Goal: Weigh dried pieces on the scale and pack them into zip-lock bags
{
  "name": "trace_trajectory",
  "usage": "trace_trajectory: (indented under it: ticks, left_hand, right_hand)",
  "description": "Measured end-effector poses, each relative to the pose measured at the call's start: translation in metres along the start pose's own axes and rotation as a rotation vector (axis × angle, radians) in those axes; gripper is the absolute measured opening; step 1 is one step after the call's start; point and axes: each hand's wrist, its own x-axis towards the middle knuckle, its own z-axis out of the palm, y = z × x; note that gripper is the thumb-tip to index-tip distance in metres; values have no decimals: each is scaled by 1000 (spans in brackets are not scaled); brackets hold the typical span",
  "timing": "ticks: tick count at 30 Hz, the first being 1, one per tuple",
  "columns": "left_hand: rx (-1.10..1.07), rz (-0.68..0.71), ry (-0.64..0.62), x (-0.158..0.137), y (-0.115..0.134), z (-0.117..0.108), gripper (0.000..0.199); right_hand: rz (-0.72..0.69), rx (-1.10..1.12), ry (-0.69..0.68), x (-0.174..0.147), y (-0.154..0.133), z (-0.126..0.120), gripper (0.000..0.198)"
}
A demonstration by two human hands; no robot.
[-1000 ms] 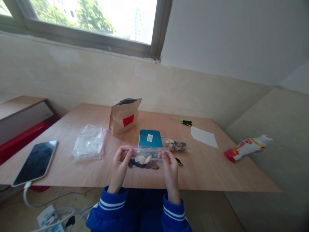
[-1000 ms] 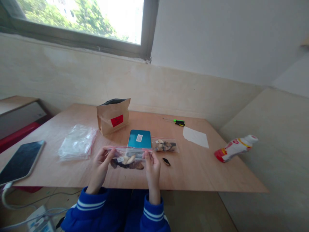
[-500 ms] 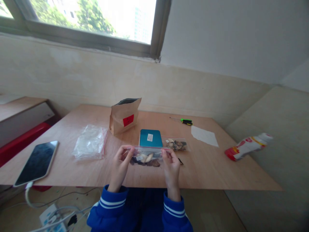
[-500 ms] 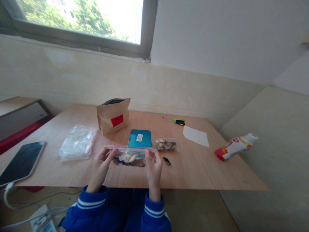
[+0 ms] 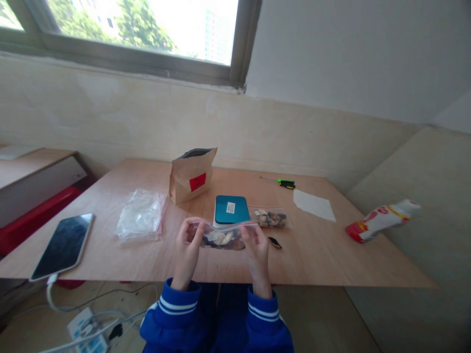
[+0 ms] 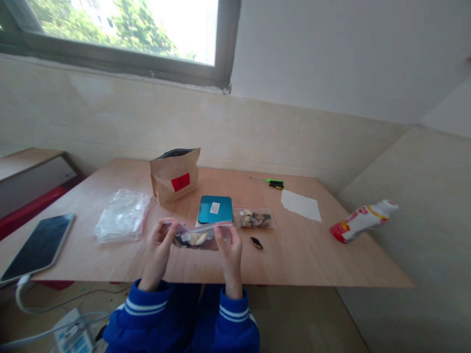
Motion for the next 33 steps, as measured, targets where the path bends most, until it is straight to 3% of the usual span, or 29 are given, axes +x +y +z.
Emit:
trace_trajectory:
  ticks: [4,13,20,29,31,33]
  left_hand:
    - [12,-8,-31,3,0,-3,22]
    - [-35,-97,-205,2,6,-8,25]
    - [-17,-66,-144,1,5,-9,21]
    - [-1,-97,-185,-3,13,-14,25]
    - [61,-55,-123,-10,13,-17,28]
    - [186,32,30,-21,7,-28,33]
  right_hand:
    - [38,-20,0,2,1,-3,27]
    - [-18,41,103,5,4,-6,25]
    - [67,60,-147,4,5,-14,26]
    - [104,61,-186,6,2,-6,27]
    - [94,79,-150,7,1,-5,27]
    - [83,111,-87,8,0,-5,28]
